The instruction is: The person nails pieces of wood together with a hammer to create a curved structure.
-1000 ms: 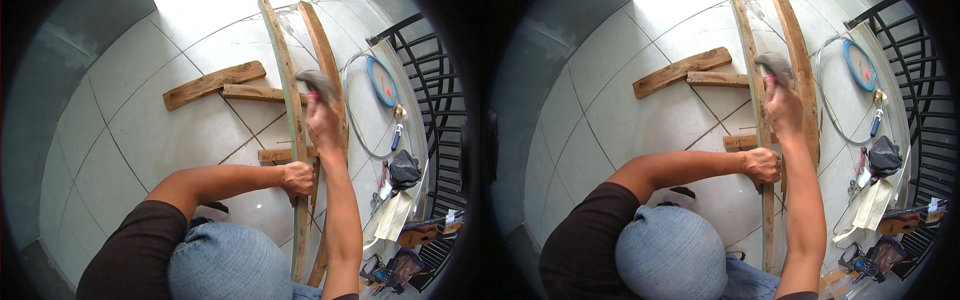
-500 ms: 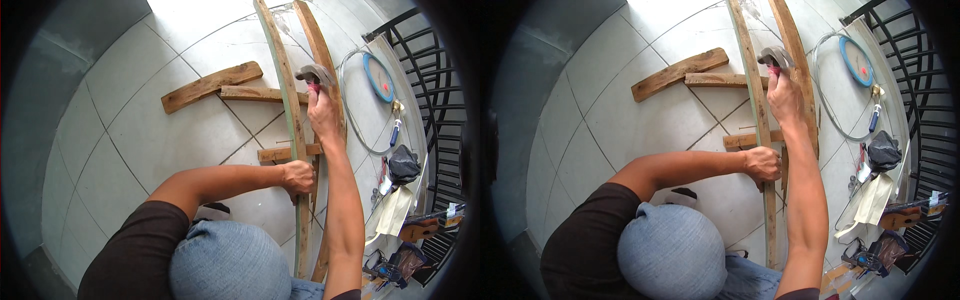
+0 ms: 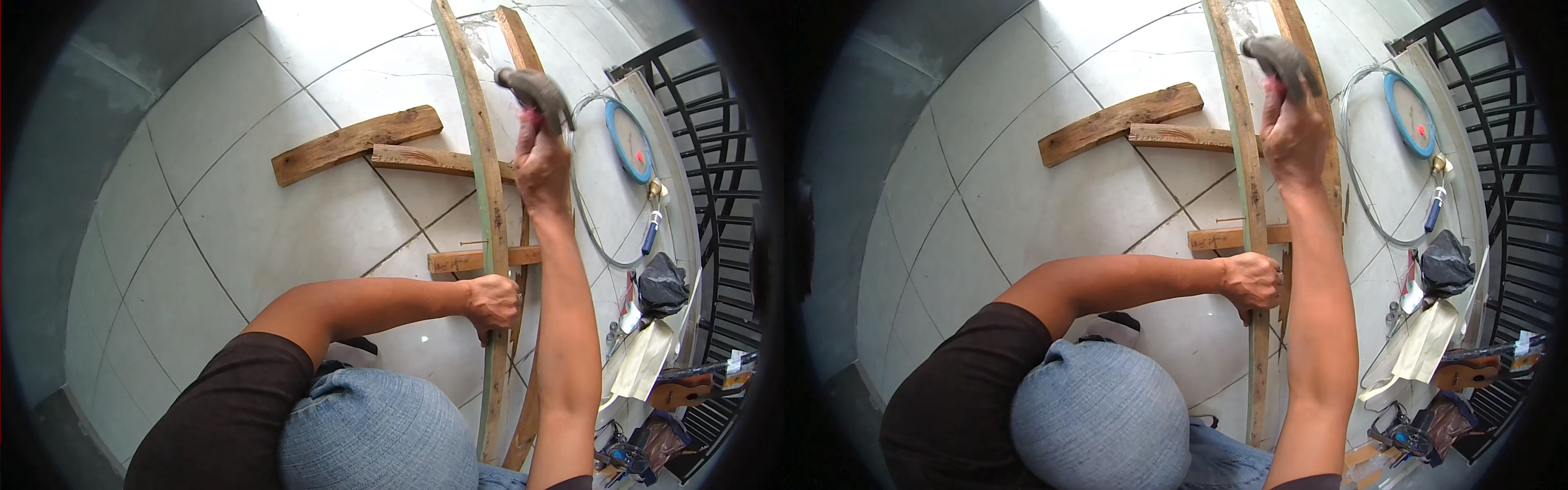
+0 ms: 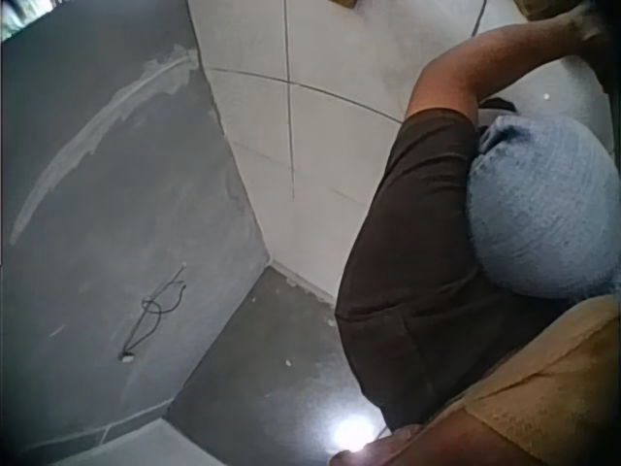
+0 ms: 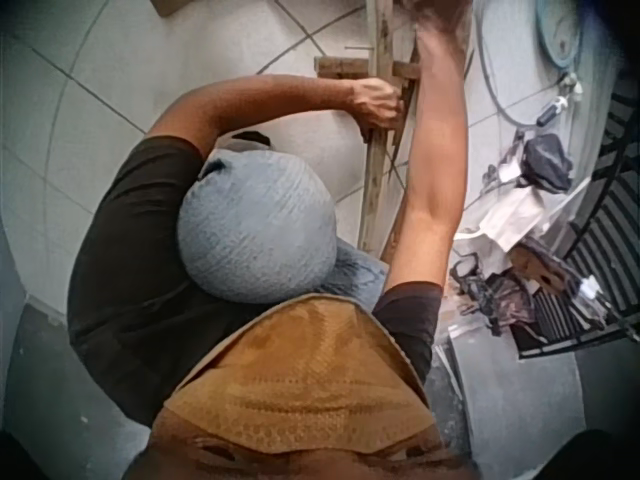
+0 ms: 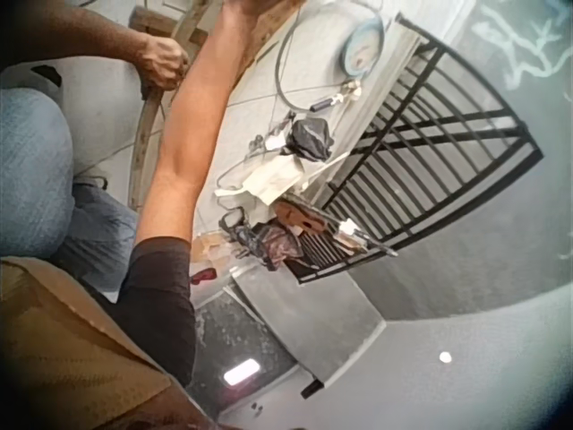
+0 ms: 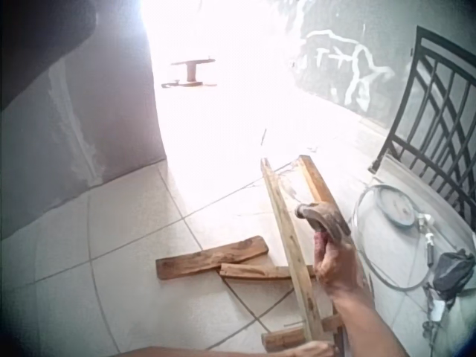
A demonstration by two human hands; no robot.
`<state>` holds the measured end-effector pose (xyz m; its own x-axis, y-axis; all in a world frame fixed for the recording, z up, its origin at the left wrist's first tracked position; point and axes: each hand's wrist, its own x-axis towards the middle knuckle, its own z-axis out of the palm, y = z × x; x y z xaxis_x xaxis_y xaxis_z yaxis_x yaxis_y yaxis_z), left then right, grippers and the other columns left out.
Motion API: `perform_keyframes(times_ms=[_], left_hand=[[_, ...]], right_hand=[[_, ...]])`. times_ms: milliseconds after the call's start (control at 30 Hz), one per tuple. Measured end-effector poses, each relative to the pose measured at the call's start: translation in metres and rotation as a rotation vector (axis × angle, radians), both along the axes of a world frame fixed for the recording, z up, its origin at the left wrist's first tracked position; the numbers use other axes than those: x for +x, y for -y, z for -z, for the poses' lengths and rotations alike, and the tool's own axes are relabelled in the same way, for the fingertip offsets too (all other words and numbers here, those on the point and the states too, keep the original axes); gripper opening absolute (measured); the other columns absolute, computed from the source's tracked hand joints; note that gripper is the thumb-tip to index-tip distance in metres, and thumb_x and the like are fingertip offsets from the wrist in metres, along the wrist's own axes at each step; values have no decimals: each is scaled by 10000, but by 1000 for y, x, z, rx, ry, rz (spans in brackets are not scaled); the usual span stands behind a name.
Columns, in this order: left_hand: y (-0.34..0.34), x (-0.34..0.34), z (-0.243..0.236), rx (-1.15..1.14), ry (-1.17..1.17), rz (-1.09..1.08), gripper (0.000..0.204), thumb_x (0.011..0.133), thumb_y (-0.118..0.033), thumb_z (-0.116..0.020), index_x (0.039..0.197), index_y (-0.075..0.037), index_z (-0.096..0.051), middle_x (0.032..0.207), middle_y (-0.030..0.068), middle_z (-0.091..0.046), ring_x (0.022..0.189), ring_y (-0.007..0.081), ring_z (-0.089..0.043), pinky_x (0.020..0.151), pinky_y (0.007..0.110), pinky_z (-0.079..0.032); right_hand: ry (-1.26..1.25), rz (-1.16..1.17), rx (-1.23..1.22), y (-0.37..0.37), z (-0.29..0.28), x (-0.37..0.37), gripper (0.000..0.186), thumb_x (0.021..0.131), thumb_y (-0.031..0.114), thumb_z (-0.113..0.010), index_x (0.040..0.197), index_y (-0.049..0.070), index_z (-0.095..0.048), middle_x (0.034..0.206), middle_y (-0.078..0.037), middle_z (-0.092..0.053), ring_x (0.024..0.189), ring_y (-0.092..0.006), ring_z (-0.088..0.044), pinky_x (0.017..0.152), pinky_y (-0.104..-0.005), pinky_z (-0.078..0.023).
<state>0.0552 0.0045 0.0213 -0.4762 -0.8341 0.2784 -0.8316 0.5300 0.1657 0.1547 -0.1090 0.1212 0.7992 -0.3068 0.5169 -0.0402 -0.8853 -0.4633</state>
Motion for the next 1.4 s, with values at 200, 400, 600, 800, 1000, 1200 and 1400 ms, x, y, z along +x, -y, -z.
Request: perform_keyframes(times_ms=[200,400,600,800,1000,1200,1400], left_hand=[[6,-7,10,-10,-47,-7,516,543,-645,-811,688,-170,-669,706,-22,-662,770,173,-674,746,310,-506],[9,1,1,-8,35,5,529,540,-641,-812,719,-174,-638,702,-58,-630,774,146,-656,742,299,-485],[3,-2,0,-22,0,-7,531,523,-653,-811,698,-178,-647,720,-52,-653,781,143,-663,726,289,-481],[2,-3,-5,2,56,-7,523,518,-633,-816,705,-176,-643,706,-52,-646,774,136,-658,727,292,-487],[2,-3,1,-23,40,-11,538,523,-637,-819,702,-167,-630,692,-56,-633,770,141,-659,724,304,-489],[5,-4,5,-26,14,-10,567,542,-658,-805,733,-152,-635,722,-41,-647,776,153,-662,736,306,-491],[3,-1,-9,-35,-31,-16,556,529,-653,-810,722,-164,-630,705,-37,-632,777,157,-659,750,306,-496]], right_hand=[[-247,26,-134,18,19,7,304,1042,385,-425,1183,134,-520,694,-234,-651,646,-440,-655,535,-534,-510],[310,-105,-113,11,-7,21,215,1042,281,-480,1157,110,-541,752,-276,-639,737,-497,-635,546,-526,-485],[-313,108,-82,22,7,19,375,1042,419,-406,1087,76,-548,679,-229,-663,615,-437,-661,534,-521,-526],[-286,34,-165,18,26,12,331,1043,381,-411,1184,99,-511,730,-245,-667,638,-452,-651,551,-531,-533],[-342,109,-53,7,3,22,362,1043,394,-393,1121,66,-524,708,-251,-657,702,-464,-661,618,-570,-510],[-325,141,-95,19,12,27,397,1037,438,-412,1048,88,-599,720,-256,-655,675,-467,-653,563,-553,-498],[-337,100,-177,29,19,20,420,1044,407,-422,978,45,-623,789,-265,-660,750,-445,-661,601,-522,-507]])
